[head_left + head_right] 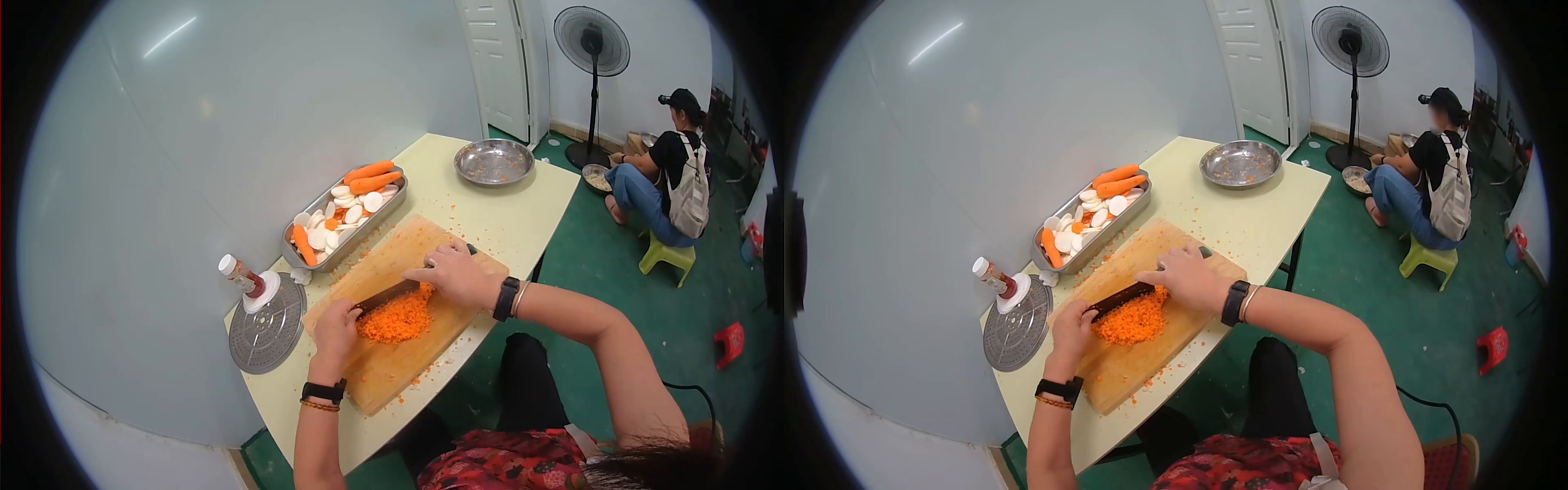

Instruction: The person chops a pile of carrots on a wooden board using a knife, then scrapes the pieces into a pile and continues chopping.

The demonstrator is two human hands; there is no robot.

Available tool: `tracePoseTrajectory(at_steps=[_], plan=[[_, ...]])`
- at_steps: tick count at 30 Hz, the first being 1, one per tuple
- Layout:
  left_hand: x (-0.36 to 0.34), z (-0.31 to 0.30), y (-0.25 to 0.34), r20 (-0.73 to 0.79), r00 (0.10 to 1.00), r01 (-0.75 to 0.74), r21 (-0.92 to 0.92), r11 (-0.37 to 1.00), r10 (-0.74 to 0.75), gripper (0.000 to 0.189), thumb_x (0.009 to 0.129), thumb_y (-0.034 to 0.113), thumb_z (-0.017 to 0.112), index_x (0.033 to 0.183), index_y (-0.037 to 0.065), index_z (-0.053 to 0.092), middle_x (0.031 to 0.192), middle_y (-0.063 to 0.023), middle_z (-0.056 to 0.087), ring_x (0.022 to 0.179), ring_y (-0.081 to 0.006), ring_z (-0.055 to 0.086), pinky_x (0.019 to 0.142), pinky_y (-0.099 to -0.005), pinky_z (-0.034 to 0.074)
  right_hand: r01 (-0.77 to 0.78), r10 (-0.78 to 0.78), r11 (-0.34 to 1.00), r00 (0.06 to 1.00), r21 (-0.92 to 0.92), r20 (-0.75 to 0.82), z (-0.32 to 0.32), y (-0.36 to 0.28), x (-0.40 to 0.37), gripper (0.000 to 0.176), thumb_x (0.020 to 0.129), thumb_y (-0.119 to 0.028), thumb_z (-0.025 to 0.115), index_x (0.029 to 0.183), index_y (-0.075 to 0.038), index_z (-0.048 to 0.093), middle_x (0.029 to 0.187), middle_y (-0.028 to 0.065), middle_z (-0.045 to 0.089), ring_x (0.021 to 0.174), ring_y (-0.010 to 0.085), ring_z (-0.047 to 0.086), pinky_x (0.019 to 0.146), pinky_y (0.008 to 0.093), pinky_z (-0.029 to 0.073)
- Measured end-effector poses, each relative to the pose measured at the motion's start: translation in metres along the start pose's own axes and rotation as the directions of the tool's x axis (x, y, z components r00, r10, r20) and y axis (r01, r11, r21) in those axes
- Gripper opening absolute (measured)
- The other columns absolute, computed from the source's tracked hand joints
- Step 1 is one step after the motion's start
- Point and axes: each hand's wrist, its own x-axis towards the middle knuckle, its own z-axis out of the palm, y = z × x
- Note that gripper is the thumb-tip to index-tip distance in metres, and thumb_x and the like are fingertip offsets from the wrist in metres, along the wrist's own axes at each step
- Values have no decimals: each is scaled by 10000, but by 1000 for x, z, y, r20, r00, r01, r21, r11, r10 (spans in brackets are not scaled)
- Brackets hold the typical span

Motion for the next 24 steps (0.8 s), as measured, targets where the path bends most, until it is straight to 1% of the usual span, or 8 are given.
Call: tracePoseTrajectory(at_steps=[2,5,8,14,16,20,22,24], plan=[[2,-3,4,7,1000,13,3,1000,-13,83,826,73,658,901,52,630,858,-151,637,799,-347,623,680,-392,494,-12,12,1000,1000,-8,6,-8,0,6,497,796,-37,561,1191,-327,646,809,6,545,853,206,534,785,408,338],[8,-14,12,-106,988,-108,33,994,111,87,821,63,659,902,50,629,868,-144,641,806,-343,626,686,-392,498,-19,19,1000,1000,-25,-6,-26,-6,9,525,790,-31,574,1214,-336,628,818,-2,542,847,200,527,777,390,327],[5,-32,32,-110,985,-124,93,988,134,89,822,55,651,906,44,627,875,-143,640,812,-347,626,688,-399,502,-5,3,999,1000,-40,-28,-44,-10,12,543,791,-31,574,1237,-340,608,826,-9,544,848,194,525,779,383,325],[-18,-3,11,-11,997,-77,40,996,78,107,815,48,653,918,41,624,872,-157,638,819,-360,625,679,-406,506,27,-27,1000,1000,7,5,-18,-10,-9,534,784,-10,559,1208,-328,632,822,8,536,844,208,526,806,404,348],[-12,-8,13,-55,992,-113,67,991,117,121,805,41,664,919,42,622,873,-156,642,814,-360,626,681,-404,507,-17,17,1000,999,2,48,-23,-12,-8,529,788,-14,560,1208,-327,633,824,9,534,846,210,531,819,409,356],[-8,-23,29,-118,980,-153,82,985,162,128,798,27,663,918,40,620,873,-159,647,810,-364,624,684,-407,506,-4,4,999,1000,-40,-14,-42,-16,1,516,796,-34,554,1206,-336,638,827,-8,542,851,186,525,806,388,344],[-13,-7,14,-103,981,-160,45,986,164,125,793,27,667,910,38,622,870,-162,645,814,-364,624,681,-406,504,15,-16,999,999,-31,-31,-34,-13,-4,527,789,-27,559,1210,-335,636,827,-8,542,853,185,525,811,385,341],[-21,1,9,-76,988,-130,26,991,132,125,790,30,672,906,41,625,865,-164,643,817,-365,625,679,-406,503,7,-7,1000,1000,-2,13,-17,-11,-15,539,779,-18,563,1208,-336,637,825,-10,542,852,183,526,807,382,340]])
